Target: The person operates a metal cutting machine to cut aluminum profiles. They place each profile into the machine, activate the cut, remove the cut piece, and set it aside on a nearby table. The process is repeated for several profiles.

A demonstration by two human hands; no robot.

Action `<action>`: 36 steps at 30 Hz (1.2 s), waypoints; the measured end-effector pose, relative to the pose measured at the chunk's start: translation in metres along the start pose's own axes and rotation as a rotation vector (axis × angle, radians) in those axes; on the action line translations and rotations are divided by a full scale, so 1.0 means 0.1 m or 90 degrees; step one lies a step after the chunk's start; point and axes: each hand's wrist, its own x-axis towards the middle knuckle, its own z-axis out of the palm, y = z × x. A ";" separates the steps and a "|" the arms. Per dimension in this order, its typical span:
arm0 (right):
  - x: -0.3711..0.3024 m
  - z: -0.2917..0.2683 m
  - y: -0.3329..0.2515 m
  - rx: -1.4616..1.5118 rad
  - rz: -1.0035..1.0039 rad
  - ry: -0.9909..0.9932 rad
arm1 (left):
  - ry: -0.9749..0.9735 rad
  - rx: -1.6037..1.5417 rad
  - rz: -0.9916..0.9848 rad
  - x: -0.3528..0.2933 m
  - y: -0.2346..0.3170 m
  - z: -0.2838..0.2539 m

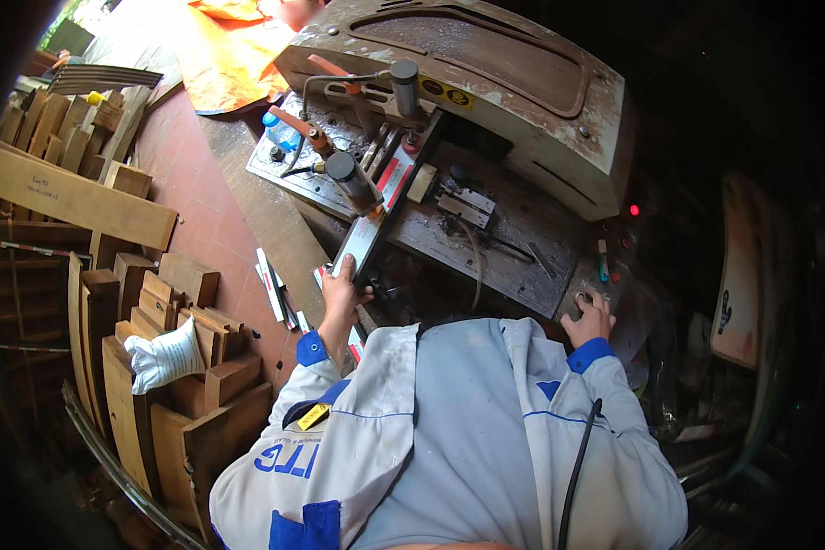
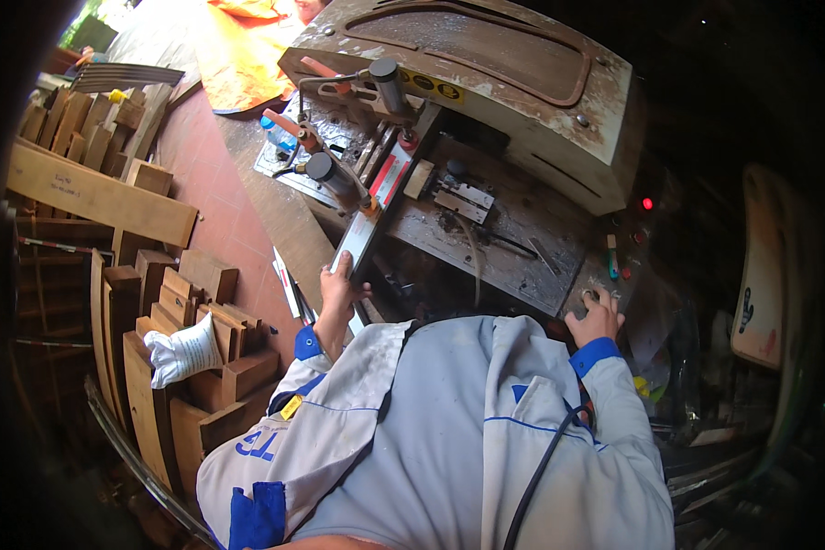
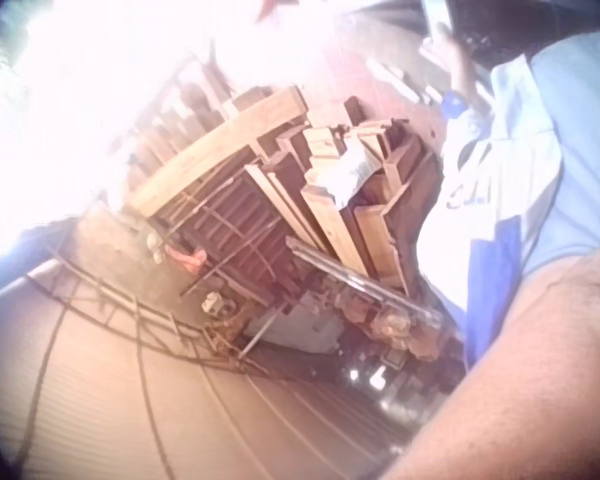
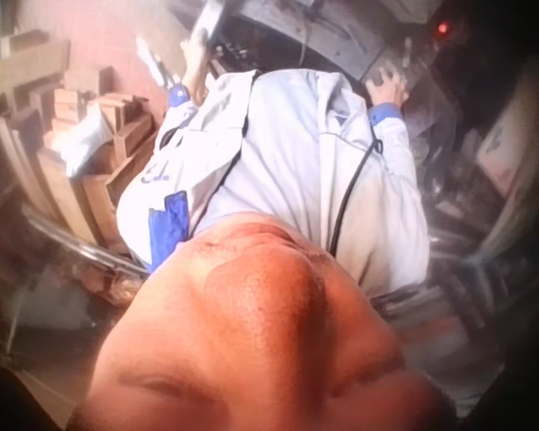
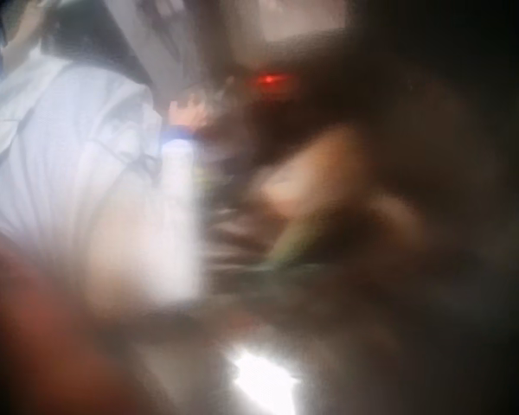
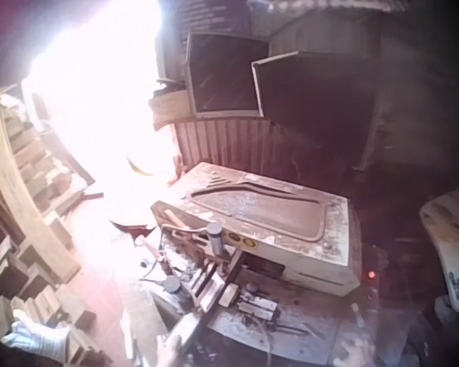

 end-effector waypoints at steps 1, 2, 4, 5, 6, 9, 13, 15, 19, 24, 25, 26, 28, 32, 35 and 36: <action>0.03 0.02 0.03 0.001 -0.002 0.008 | -0.011 0.005 -0.008 0.01 0.03 -0.01; 0.05 0.05 0.07 -0.003 0.003 0.028 | -0.023 0.010 -0.017 0.02 0.06 -0.02; 0.07 0.15 0.16 -0.008 0.000 0.058 | -0.038 0.057 -0.001 0.09 0.02 -0.11; 0.05 0.15 0.22 0.023 -0.001 0.053 | -0.032 0.100 0.013 0.15 0.00 -0.12; 0.02 0.16 0.30 0.040 -0.007 0.080 | -0.020 0.142 0.029 0.25 -0.06 -0.19; 0.00 0.31 0.58 0.103 -0.020 0.164 | 0.198 0.481 0.369 0.42 -0.16 -0.26; 0.07 0.62 1.15 0.162 -0.092 0.233 | 0.046 0.724 0.478 0.22 0.42 0.05; 0.03 0.56 1.31 0.159 -0.138 0.208 | -0.030 0.790 0.394 0.14 0.51 0.14; 0.03 0.37 1.26 0.143 -0.159 0.173 | 0.118 0.951 0.350 0.29 0.43 0.29; 0.03 0.44 1.45 0.161 -0.219 0.206 | 0.215 0.914 0.378 0.41 0.32 0.40; 0.01 0.46 1.47 0.188 -0.208 0.198 | 0.232 0.920 0.362 0.30 0.36 0.53; -0.04 0.46 1.51 0.174 -0.214 0.191 | 0.251 0.925 0.345 0.23 0.38 0.62; -0.05 0.41 1.52 0.153 -0.259 0.175 | 0.290 0.905 0.326 0.33 0.27 0.51; 0.03 0.57 1.70 0.107 -0.339 0.199 | 0.323 0.878 0.309 0.43 0.20 0.41; -0.02 0.59 1.76 0.025 -0.326 0.223 | 0.320 0.849 0.287 -0.07 0.44 0.80; 0.00 0.56 1.76 0.045 -0.313 0.200 | 0.312 0.849 0.302 -0.12 0.46 0.80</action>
